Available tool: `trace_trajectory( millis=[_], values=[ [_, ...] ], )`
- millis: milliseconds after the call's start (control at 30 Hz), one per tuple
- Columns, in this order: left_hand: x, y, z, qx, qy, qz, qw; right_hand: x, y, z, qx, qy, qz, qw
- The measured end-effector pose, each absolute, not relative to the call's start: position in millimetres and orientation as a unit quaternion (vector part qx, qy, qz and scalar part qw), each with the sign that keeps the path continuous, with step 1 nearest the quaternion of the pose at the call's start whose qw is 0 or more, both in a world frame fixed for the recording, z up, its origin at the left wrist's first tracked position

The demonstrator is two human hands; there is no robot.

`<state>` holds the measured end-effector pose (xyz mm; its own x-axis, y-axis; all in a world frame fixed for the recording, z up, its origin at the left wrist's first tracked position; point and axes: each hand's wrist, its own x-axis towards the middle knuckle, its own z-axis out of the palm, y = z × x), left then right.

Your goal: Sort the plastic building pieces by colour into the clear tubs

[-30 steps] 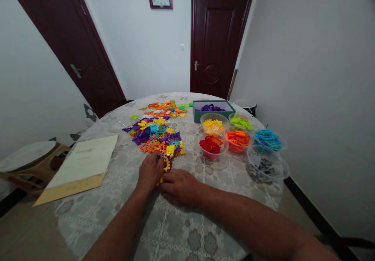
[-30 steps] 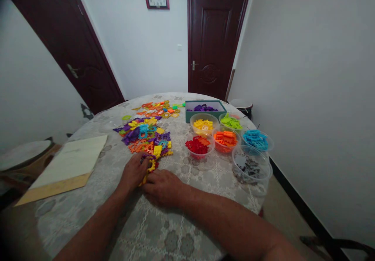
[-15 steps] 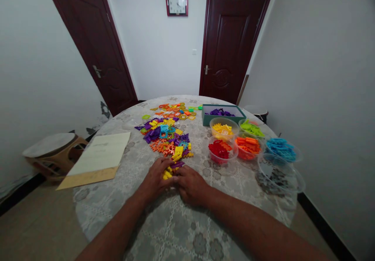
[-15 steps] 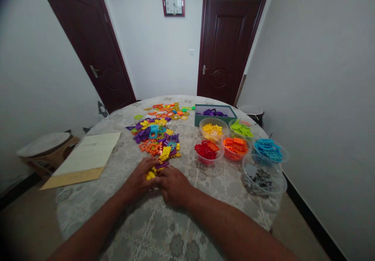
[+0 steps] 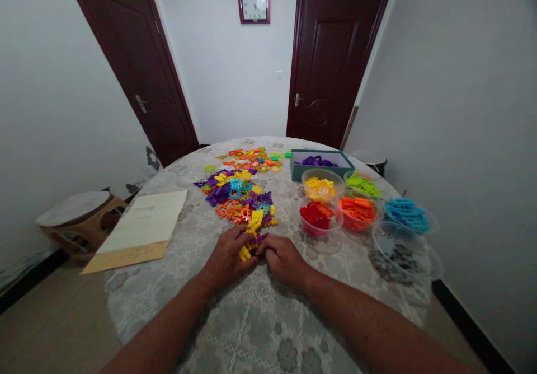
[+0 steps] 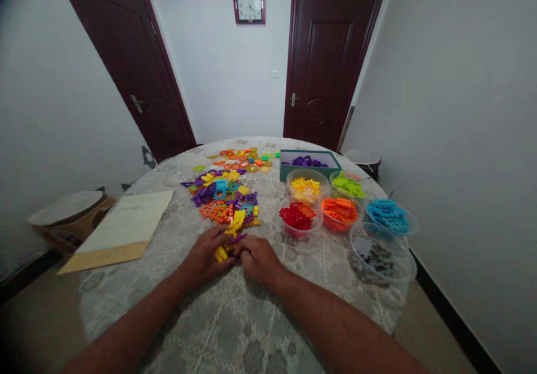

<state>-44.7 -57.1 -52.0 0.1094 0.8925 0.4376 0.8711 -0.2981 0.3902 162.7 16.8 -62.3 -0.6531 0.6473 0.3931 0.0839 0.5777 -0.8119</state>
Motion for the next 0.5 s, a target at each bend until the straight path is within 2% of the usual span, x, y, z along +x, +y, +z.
trace_trajectory(
  millis=[500],
  values=[
    [-44,-35,-45,0.663,0.602,0.431,0.107,164,23,-58,-0.239,-0.767,0.426,0.415]
  ],
)
